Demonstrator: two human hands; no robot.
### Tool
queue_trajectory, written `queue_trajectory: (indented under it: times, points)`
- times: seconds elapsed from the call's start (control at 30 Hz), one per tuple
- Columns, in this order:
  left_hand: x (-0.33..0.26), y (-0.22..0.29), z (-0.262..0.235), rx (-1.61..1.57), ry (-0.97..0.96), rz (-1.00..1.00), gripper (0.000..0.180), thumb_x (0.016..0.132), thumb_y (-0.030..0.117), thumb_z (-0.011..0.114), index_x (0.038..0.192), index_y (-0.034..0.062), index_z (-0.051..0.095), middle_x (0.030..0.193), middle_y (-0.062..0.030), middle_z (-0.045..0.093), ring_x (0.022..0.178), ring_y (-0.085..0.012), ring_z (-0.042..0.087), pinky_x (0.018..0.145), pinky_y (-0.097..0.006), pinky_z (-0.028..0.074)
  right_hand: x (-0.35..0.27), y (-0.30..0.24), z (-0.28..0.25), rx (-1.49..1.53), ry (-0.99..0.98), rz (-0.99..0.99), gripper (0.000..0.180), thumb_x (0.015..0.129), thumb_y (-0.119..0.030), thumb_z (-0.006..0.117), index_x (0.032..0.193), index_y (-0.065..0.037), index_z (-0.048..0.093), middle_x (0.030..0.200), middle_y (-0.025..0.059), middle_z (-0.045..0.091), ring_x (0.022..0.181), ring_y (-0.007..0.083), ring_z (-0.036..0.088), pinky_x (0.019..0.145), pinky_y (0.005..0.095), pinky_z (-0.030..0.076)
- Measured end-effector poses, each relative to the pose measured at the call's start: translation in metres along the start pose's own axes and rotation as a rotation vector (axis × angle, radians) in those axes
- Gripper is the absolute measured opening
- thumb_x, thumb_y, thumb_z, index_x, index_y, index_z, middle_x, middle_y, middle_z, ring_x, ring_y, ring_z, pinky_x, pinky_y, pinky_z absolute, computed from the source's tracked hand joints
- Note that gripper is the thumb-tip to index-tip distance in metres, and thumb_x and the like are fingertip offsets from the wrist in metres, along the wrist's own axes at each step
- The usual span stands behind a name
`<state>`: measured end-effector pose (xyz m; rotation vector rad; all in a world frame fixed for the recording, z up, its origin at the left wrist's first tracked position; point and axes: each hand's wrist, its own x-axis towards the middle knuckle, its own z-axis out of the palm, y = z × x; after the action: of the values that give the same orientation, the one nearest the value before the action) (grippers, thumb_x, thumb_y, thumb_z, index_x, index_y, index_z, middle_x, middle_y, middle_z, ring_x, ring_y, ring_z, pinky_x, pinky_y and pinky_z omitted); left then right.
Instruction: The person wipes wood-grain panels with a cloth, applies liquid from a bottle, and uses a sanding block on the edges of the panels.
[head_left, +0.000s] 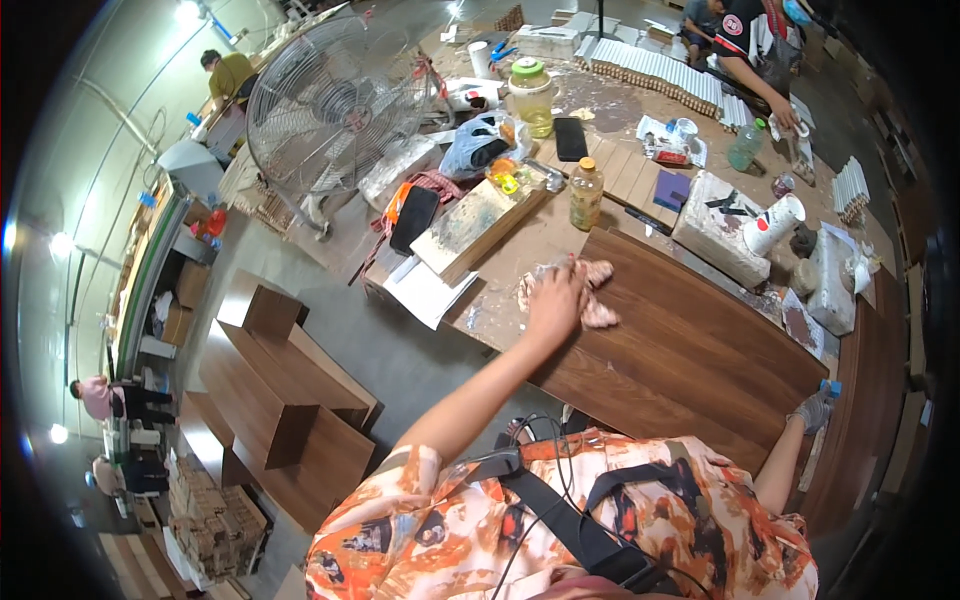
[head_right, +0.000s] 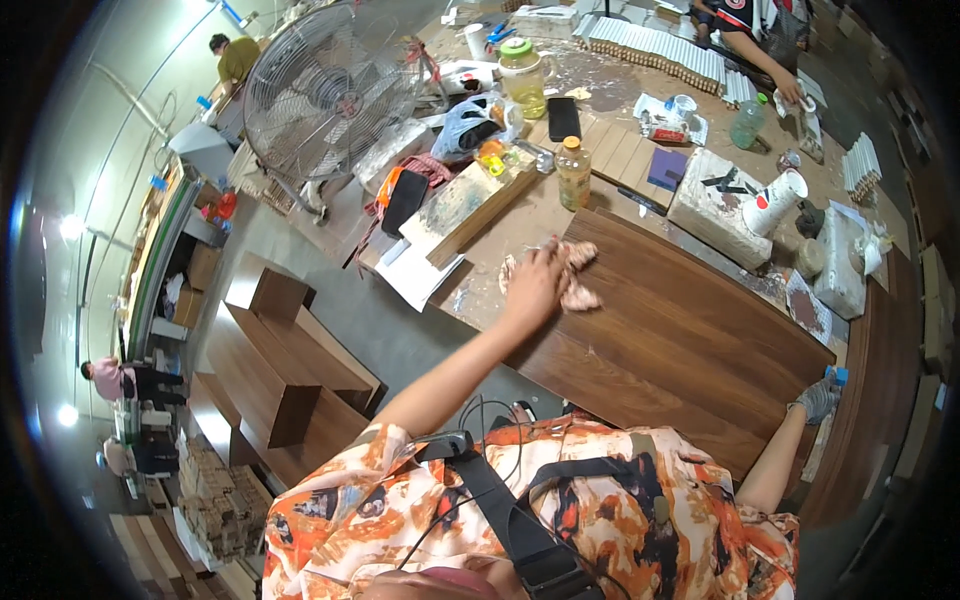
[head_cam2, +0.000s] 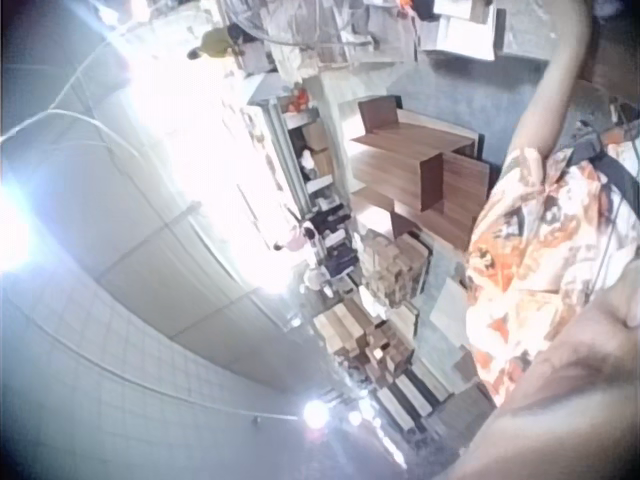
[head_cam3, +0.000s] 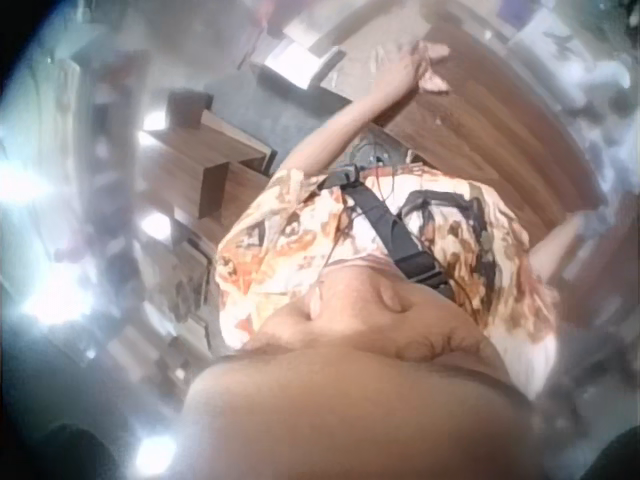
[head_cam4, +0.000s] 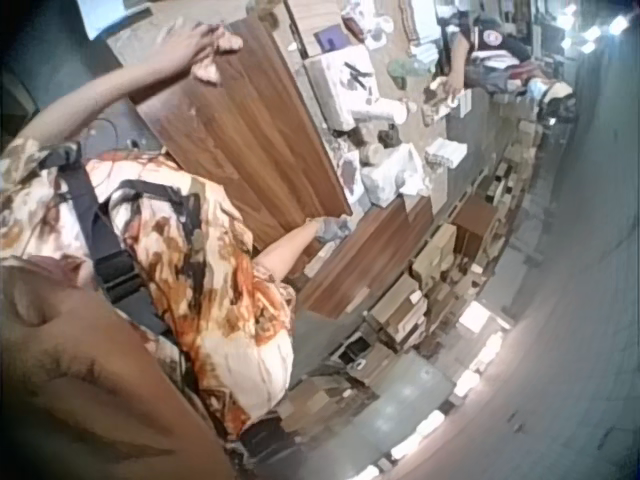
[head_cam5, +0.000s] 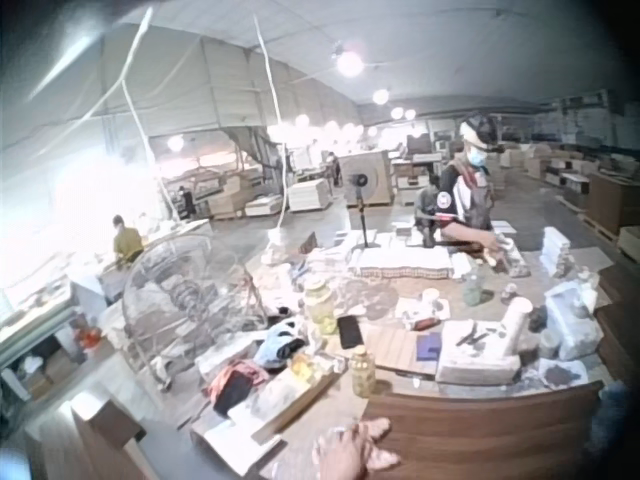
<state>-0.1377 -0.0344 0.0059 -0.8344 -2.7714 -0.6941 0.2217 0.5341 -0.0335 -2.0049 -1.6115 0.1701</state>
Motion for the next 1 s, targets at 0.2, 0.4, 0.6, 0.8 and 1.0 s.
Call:
queue_trajectory:
  times: [0.2,0.4,0.6,0.8,1.0]
  points:
    - [0.043,-0.104,-0.061,-0.085,0.021,-0.25,0.024,0.09,0.023,0.064,0.101,0.0028,0.072,0.103,-0.0182,0.069,0.094,-0.0401,0.066,0.084,-0.049,0.054,-0.018,-0.014,-0.015,-0.026,-0.026,0.07,0.07,0.096,-0.068,0.049,0.117,-0.005,0.071,0.112,0.0179,0.073,0.099,0.0355,0.07,0.083,0.0495,0.054]
    - [0.003,-0.278,-0.148,-0.327,0.193,-0.576,0.042,0.101,0.021,0.061,0.14,0.0056,0.061,0.103,-0.0127,0.075,0.084,-0.0208,0.073,0.075,-0.036,0.059,-0.041,-0.043,-0.024,-0.002,-0.079,0.093,0.059,0.099,-0.059,0.056,0.116,-0.004,0.072,0.112,0.0155,0.073,0.096,0.0325,0.069,0.084,0.0471,0.053]
    - [-0.11,-0.29,-0.146,-0.312,-0.028,-0.778,0.045,0.093,0.032,0.068,0.133,0.012,0.068,0.092,-0.0125,0.075,0.086,-0.0192,0.075,0.078,-0.036,0.057,-0.031,-0.032,-0.028,-0.03,-0.028,0.064,0.055,0.099,-0.055,0.059,0.116,-0.004,0.072,0.111,0.0141,0.072,0.095,0.0307,0.069,0.085,0.0456,0.053]
    - [-0.241,-0.294,-0.067,-0.452,0.057,-1.077,0.057,0.084,0.031,0.077,0.135,0.008,0.066,0.107,-0.0134,0.077,0.094,-0.0192,0.075,0.086,-0.032,0.055,-0.023,-0.024,-0.01,-0.053,-0.044,0.019,0.051,0.098,-0.051,0.061,0.115,-0.004,0.072,0.11,0.013,0.072,0.094,0.0292,0.068,0.085,0.0443,0.053]
    - [-0.321,-0.365,-0.097,-0.864,0.313,-1.447,0.04,0.103,0.028,0.05,0.078,0.0029,0.068,0.08,-0.0117,0.069,0.054,-0.0203,0.056,0.057,-0.036,0.055,-0.03,-0.03,-0.009,-0.071,-0.042,-0.016,0.048,0.098,-0.048,0.063,0.114,-0.004,0.072,0.109,0.0118,0.072,0.093,0.0276,0.067,0.085,0.043,0.053]
